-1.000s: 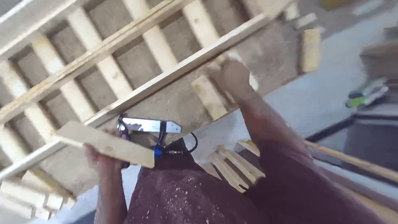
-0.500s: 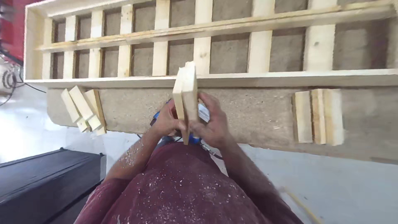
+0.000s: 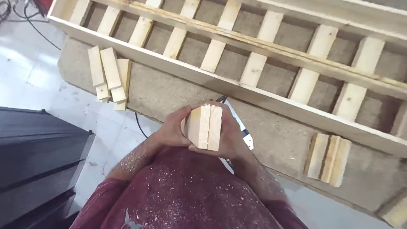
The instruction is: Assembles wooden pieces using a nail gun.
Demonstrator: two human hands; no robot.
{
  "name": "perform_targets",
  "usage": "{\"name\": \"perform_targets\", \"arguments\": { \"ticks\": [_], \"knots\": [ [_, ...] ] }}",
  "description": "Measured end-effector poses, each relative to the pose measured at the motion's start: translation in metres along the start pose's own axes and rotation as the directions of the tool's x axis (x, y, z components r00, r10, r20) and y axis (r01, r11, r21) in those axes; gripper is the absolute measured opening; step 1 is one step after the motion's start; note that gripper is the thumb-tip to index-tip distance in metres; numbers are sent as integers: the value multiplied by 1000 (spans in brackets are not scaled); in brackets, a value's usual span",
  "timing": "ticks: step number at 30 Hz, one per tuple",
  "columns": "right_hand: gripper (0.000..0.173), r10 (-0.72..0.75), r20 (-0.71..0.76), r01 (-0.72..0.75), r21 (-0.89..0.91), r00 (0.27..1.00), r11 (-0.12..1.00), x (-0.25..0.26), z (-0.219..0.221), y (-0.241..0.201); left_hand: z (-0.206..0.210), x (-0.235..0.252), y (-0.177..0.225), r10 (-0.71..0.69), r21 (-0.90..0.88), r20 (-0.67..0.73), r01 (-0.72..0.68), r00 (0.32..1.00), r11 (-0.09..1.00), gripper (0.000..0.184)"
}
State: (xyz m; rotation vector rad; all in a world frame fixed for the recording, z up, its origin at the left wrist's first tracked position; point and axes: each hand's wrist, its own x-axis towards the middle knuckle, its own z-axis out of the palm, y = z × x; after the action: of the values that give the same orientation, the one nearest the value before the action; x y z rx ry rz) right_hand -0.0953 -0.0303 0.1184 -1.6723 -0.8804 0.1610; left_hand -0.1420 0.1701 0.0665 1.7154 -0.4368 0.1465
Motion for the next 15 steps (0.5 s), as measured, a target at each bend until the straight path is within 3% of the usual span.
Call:
{"name": "perform_targets", "arguments": {
  "ticks": [9, 15],
  "knots": [
    [87, -31, 64, 27, 70, 997, 997, 14, 38, 4, -26, -27, -8, 16, 43, -57, -14, 998, 999, 90],
    [92, 24, 65, -23, -4, 998, 1000, 16, 45, 3, -33, -29, -11, -23, 77, -29, 25, 999, 997, 95]
  ]
}}
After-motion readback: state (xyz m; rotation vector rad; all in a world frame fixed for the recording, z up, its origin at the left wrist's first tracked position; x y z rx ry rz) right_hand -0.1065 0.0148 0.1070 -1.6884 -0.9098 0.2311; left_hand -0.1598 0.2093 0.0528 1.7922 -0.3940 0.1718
